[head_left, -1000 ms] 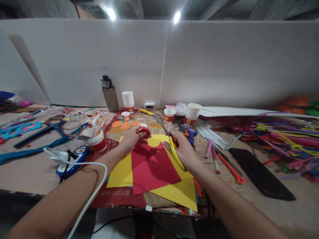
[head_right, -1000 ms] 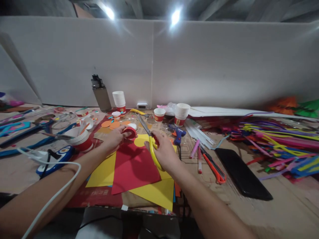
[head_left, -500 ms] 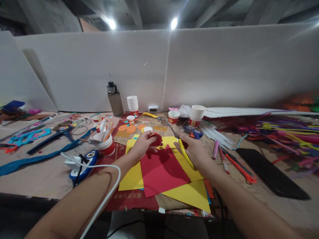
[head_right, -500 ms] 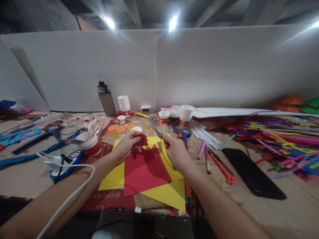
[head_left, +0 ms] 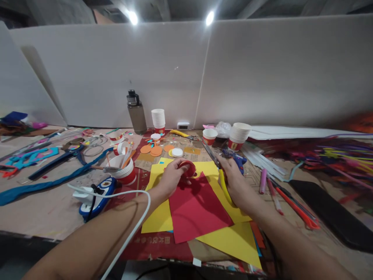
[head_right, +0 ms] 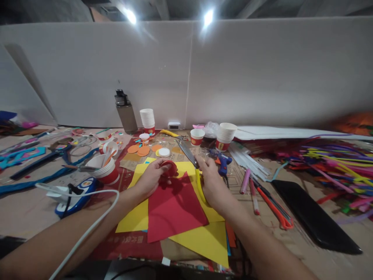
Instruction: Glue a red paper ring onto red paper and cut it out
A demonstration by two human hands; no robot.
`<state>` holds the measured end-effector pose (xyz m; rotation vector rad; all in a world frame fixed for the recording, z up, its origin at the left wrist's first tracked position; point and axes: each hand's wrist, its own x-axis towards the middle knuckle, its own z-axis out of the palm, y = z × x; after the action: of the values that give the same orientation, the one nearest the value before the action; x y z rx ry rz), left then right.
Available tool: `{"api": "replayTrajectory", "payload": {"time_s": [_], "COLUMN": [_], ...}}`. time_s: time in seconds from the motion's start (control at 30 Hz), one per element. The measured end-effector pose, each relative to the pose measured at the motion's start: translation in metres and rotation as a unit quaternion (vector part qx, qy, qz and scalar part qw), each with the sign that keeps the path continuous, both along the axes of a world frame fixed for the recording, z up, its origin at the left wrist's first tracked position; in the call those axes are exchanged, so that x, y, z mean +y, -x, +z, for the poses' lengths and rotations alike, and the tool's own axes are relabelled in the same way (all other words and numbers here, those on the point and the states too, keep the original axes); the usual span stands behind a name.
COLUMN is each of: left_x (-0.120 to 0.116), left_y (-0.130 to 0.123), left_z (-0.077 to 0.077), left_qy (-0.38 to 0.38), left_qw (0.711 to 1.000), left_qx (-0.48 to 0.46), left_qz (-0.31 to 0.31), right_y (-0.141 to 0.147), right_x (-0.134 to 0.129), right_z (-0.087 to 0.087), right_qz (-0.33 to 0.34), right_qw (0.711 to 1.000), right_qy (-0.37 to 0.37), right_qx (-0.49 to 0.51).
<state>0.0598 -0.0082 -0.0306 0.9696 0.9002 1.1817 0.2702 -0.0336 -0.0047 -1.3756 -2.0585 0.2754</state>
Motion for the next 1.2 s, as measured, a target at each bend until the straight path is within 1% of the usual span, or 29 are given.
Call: {"api": "replayTrajectory", "payload": {"time_s": [0.07,0.17,0.23,0.3,0.4,0.47,0.53,0.6,0.67,0.8,0.9,1.0,1.2], "left_x": [-0.003,-0.010,-0.013,-0.014,-0.013,-0.011,-0.010,-0.009,-0.009,-0.008,-0.007,-0.006,-0.005], "left_y": [-0.002,-0.004,-0.006,-0.006,-0.005,-0.003,-0.001,0.003,0.007,0.014,0.015,0.015,0.015], "left_z": [0.000,0.001,0.000,-0.003,-0.006,-0.005,-0.001,0.007,0.016,0.029,0.031,0.031,0.033], "left_qy": [-0.004,0.018,0.027,0.032,0.017,0.003,-0.005,-0.003,-0.018,-0.063,-0.062,-0.058,-0.056], "left_qw": [0.999,1.000,0.999,0.999,1.000,1.000,0.999,0.999,0.998,0.996,0.996,0.996,0.996], "left_qx": [-0.025,-0.015,0.009,0.014,-0.003,-0.010,-0.032,-0.045,-0.052,-0.052,-0.044,-0.042,-0.023], "left_qz": [0.021,0.001,-0.018,-0.028,-0.021,-0.007,0.003,0.018,0.030,0.043,0.051,0.056,0.070], "right_y": [0.001,0.001,-0.001,-0.003,-0.006,-0.007,-0.008,-0.008,-0.008,-0.008,-0.007,-0.007,-0.007], "right_x": [-0.001,0.000,0.001,0.002,0.001,0.001,0.001,0.001,0.002,0.000,-0.003,-0.005,-0.004], "right_z": [-0.002,-0.002,0.000,0.005,0.011,0.011,0.009,0.005,0.002,0.002,0.006,0.008,0.007], "right_qz": [0.001,0.004,0.005,0.007,0.009,0.011,0.013,0.013,0.014,0.015,0.000,-0.012,-0.014], "right_qw": [1.000,0.999,0.998,0.997,0.996,0.995,0.995,0.995,0.994,0.989,0.985,0.984,0.980], "right_qy": [-0.002,-0.029,-0.052,-0.064,-0.079,-0.086,-0.082,-0.069,-0.063,-0.087,-0.097,-0.087,-0.093], "right_qx": [-0.024,-0.042,-0.038,-0.033,-0.038,-0.048,-0.059,-0.071,-0.085,-0.116,-0.139,-0.158,-0.176]}}
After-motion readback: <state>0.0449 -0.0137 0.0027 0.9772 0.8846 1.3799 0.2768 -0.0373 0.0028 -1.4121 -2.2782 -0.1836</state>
